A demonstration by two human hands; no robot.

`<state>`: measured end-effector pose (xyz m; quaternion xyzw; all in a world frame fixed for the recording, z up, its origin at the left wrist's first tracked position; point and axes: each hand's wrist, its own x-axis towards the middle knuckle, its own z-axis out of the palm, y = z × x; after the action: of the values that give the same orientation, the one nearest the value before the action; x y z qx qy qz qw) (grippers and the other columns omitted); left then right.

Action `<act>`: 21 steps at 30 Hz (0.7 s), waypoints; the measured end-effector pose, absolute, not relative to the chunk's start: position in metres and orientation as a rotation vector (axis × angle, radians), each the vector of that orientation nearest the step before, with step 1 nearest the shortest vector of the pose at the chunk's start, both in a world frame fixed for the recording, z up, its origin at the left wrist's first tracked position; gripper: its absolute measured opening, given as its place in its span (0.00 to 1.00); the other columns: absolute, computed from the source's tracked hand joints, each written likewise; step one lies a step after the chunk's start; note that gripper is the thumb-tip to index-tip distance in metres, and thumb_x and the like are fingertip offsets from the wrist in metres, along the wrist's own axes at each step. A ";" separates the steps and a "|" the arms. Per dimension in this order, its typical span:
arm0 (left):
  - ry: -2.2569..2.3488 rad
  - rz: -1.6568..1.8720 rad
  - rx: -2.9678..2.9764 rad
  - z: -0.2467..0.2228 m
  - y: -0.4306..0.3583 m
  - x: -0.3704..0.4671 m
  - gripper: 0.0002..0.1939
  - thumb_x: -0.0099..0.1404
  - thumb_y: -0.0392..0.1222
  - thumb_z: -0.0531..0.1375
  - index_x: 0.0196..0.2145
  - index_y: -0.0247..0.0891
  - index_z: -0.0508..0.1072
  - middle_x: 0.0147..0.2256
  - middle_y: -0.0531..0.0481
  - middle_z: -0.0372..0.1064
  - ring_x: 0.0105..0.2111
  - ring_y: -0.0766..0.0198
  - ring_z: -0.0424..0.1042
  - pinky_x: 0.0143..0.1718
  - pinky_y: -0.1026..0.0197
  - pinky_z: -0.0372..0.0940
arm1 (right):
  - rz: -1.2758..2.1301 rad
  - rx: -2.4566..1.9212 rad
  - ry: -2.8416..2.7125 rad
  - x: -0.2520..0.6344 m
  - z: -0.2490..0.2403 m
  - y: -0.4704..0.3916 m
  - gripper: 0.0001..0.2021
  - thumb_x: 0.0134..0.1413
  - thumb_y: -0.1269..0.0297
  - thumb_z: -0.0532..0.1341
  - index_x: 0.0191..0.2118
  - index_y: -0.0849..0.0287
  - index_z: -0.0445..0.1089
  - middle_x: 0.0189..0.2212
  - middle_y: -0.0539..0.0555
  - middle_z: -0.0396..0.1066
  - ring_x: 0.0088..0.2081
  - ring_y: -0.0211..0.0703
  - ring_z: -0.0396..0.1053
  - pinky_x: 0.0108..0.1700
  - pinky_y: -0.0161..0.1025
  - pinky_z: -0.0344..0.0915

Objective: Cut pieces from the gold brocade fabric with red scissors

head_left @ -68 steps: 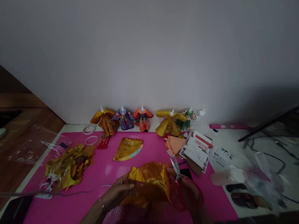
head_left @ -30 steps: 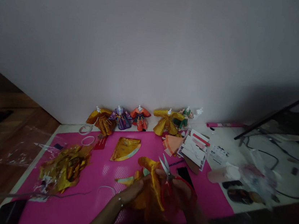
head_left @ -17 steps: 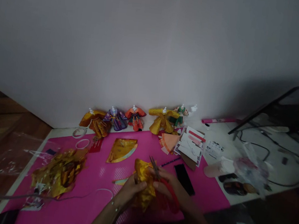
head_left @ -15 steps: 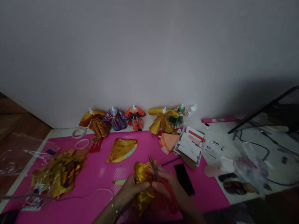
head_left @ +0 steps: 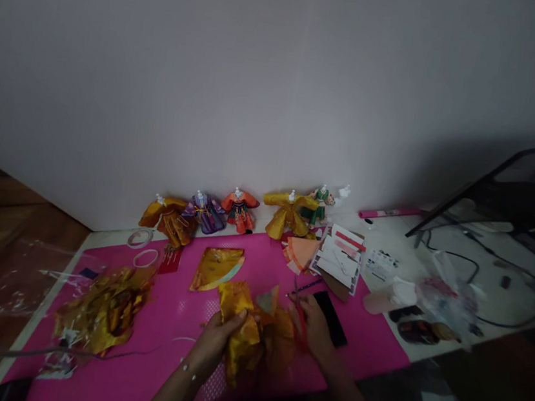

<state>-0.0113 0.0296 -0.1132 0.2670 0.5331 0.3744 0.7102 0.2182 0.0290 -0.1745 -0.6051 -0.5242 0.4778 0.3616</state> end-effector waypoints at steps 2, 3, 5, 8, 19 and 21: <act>1.203 0.838 0.571 -0.114 0.026 -0.013 0.26 0.49 0.56 0.72 0.37 0.31 0.80 0.34 0.38 0.82 0.34 0.50 0.81 0.38 0.53 0.73 | 1.188 -1.741 -1.440 0.219 -0.208 0.022 0.12 0.64 0.59 0.62 0.47 0.60 0.74 0.48 0.58 0.72 0.50 0.52 0.70 0.55 0.54 0.66; 1.218 0.840 0.567 -0.115 0.025 -0.013 0.26 0.49 0.56 0.72 0.37 0.31 0.80 0.33 0.38 0.82 0.34 0.49 0.81 0.38 0.53 0.73 | 1.174 -1.826 -1.487 0.217 -0.223 0.017 0.10 0.64 0.61 0.63 0.46 0.61 0.73 0.48 0.57 0.73 0.49 0.50 0.71 0.53 0.55 0.68; 1.257 0.838 0.574 -0.115 0.021 -0.014 0.25 0.50 0.55 0.72 0.38 0.30 0.80 0.34 0.38 0.82 0.35 0.49 0.81 0.38 0.53 0.73 | 1.134 -1.976 -1.570 0.212 -0.250 0.005 0.09 0.65 0.65 0.62 0.48 0.60 0.72 0.49 0.56 0.72 0.50 0.50 0.71 0.53 0.54 0.68; 1.326 0.845 0.597 -0.116 0.018 -0.017 0.24 0.51 0.52 0.72 0.38 0.30 0.80 0.35 0.39 0.83 0.36 0.48 0.81 0.39 0.53 0.73 | 1.102 -2.147 -1.647 0.203 -0.277 -0.011 0.12 0.65 0.65 0.62 0.52 0.59 0.70 0.52 0.57 0.71 0.50 0.50 0.72 0.51 0.53 0.71; 1.465 0.855 0.613 -0.115 0.012 -0.034 0.23 0.50 0.51 0.72 0.38 0.31 0.78 0.32 0.42 0.83 0.33 0.49 0.81 0.36 0.54 0.74 | 1.025 -2.311 -1.720 0.191 -0.311 -0.015 0.14 0.66 0.64 0.62 0.55 0.59 0.68 0.52 0.57 0.71 0.46 0.48 0.73 0.47 0.49 0.73; 1.485 0.842 0.604 -0.117 0.011 -0.034 0.25 0.48 0.52 0.73 0.37 0.31 0.78 0.32 0.41 0.83 0.33 0.47 0.81 0.36 0.54 0.75 | 1.041 -2.305 -1.697 0.188 -0.316 -0.015 0.14 0.65 0.64 0.62 0.54 0.60 0.68 0.52 0.58 0.70 0.48 0.49 0.73 0.48 0.51 0.73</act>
<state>-0.0342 0.0106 -0.1171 0.2626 0.6451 0.3657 0.6174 0.1883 -0.0155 -0.3157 -0.7560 -0.5565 0.3412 0.0479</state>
